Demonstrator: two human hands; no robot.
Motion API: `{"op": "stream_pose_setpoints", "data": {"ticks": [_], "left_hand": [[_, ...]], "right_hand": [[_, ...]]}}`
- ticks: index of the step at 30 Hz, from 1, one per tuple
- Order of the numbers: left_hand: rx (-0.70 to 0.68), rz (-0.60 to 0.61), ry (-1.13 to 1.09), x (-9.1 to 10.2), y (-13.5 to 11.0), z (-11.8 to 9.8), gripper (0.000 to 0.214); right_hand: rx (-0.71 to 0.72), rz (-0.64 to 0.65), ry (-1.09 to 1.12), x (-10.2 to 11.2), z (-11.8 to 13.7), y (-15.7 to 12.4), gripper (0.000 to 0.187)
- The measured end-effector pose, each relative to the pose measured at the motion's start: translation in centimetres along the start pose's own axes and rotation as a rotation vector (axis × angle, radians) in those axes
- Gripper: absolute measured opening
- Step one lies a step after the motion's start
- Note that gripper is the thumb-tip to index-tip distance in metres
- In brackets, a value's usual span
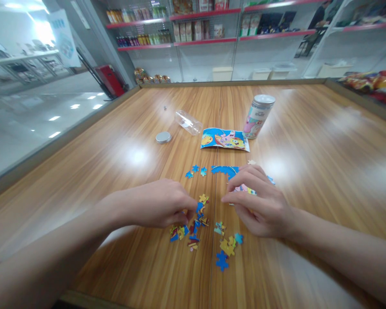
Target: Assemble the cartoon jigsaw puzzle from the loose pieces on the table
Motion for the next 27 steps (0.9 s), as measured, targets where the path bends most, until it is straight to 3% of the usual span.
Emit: {"op": "stream_pose_setpoints", "data": {"ticks": [9,20,27], "left_hand": [[-0.098,0.003,-0.025,0.02,-0.31,-0.80,0.009],[-0.056,-0.050,0.040,0.17,-0.19,-0.55,0.007],[-0.063,-0.011,0.014,-0.16,-0.02,-0.57,0.006]], "right_hand": [[0.016,0.007,-0.005,0.06,0.30,0.29,0.027],[0.008,0.010,-0.005,-0.05,0.08,0.05,0.027],[0.009,0.003,-0.012,0.05,0.22,0.19,0.025]]}}
Point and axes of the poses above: each hand's wrist, its own y-axis towards the middle knuckle, its own x-axis out of the back of the hand, z = x × y, the point moved 6 cm from there along y, towards the middle knuckle, and after that the axes turned 12 degrees about y, right-handed, at the moved point
